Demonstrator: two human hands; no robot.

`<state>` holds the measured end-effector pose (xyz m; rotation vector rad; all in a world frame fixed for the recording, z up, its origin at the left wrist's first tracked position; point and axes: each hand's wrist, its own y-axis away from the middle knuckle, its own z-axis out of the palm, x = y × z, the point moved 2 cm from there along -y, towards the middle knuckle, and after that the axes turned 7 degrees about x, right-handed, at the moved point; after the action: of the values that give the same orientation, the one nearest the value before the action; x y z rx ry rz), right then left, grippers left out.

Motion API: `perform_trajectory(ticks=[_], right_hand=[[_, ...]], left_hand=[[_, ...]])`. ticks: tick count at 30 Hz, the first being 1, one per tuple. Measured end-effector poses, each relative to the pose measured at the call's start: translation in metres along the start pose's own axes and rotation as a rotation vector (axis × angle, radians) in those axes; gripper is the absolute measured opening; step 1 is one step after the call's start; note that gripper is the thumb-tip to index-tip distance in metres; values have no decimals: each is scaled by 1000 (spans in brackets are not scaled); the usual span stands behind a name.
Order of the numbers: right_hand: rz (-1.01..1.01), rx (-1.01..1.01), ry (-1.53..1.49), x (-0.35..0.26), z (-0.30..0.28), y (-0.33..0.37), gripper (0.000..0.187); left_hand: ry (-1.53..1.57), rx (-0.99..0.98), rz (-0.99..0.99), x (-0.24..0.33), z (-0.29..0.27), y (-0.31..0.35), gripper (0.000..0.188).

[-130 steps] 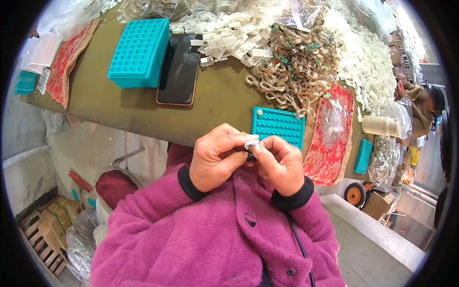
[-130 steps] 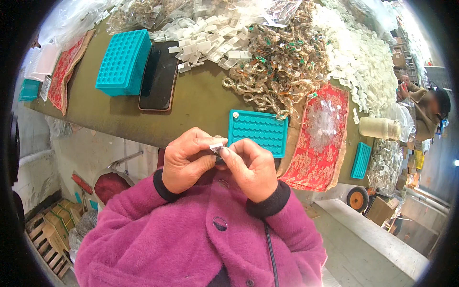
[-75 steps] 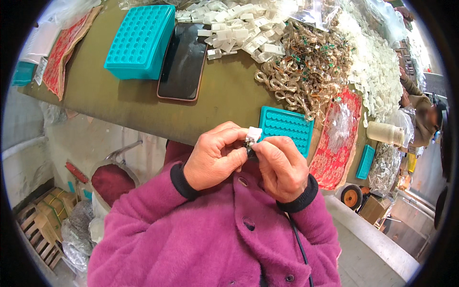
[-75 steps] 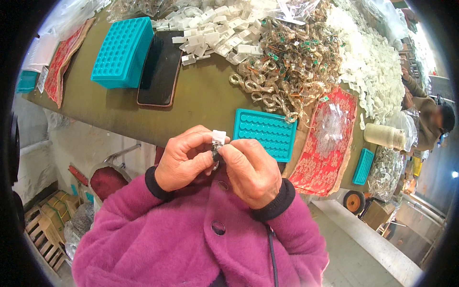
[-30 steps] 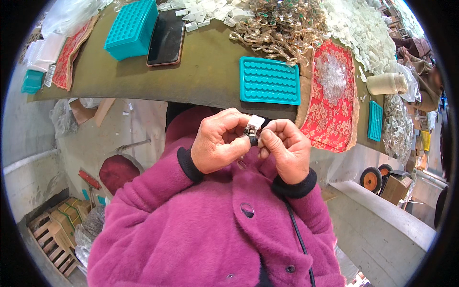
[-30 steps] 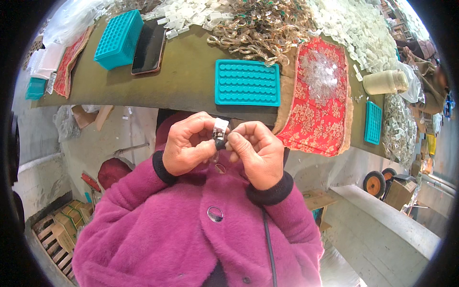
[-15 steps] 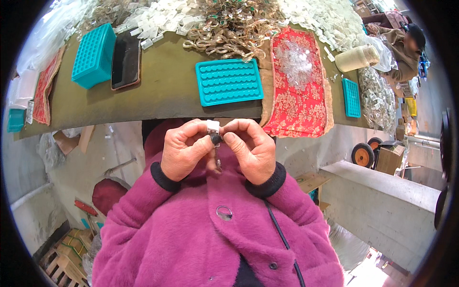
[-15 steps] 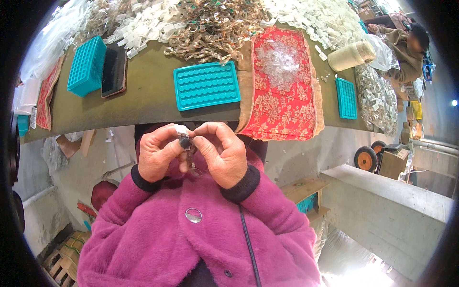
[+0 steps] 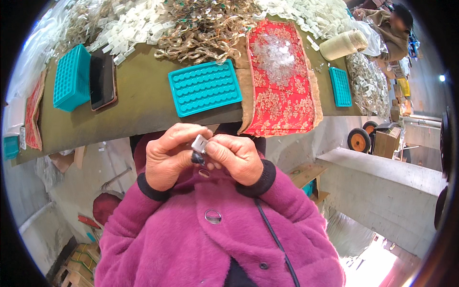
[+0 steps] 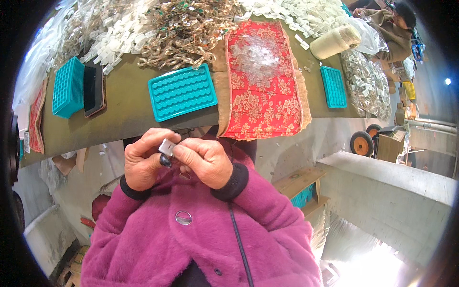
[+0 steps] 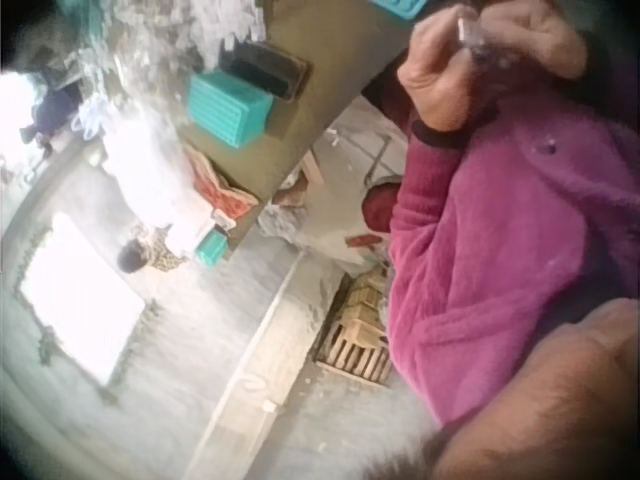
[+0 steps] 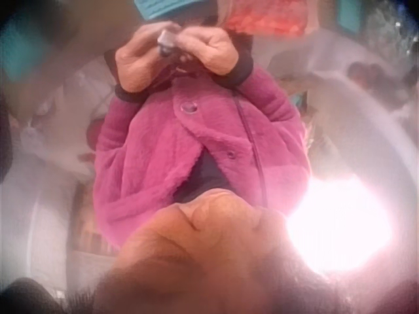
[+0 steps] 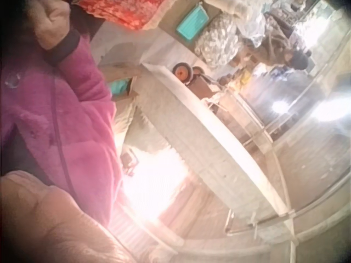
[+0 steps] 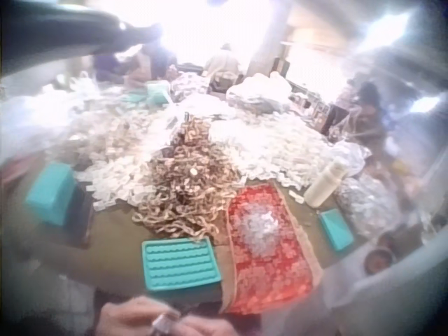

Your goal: The person repeatedly picks small LED modules and white plastic housings from a table, inserts the LEDs into the housings, and tests each assembly by pressing a contact to light the LED. Finished units are placed on a blue tray. The person continues this cycle throughout the clip.

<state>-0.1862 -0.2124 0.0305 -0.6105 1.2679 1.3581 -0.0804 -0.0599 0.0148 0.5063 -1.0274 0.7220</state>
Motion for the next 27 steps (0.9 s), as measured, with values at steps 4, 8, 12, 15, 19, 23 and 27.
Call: perform_trajectory(ticks=[4,8,12,15,19,23,27], right_hand=[[20,11,6,0,0,-3,24],[150,34,2,-1,-12,-2,27],[128,-29,-99,3,-19,-9,31],[133,-44,99,-3,-30,-7,28],[158,-29,177,-10,-36,-6,19],[10,48,353,-13,-27,-4,14],[-167,28,409,-16,-20,-3,10]], left_hand=[[15,-55,0,0,-1,-7,31],[-133,4,-27,1,-4,-8,33],[-480,-104,287,9,-6,-16,36],[-561,-107,355,12,-7,-18,32],[-646,-118,390,13,-4,-18,34],[-652,-104,372,9,2,-15,31],[-648,-87,389,7,5,-16,30]])
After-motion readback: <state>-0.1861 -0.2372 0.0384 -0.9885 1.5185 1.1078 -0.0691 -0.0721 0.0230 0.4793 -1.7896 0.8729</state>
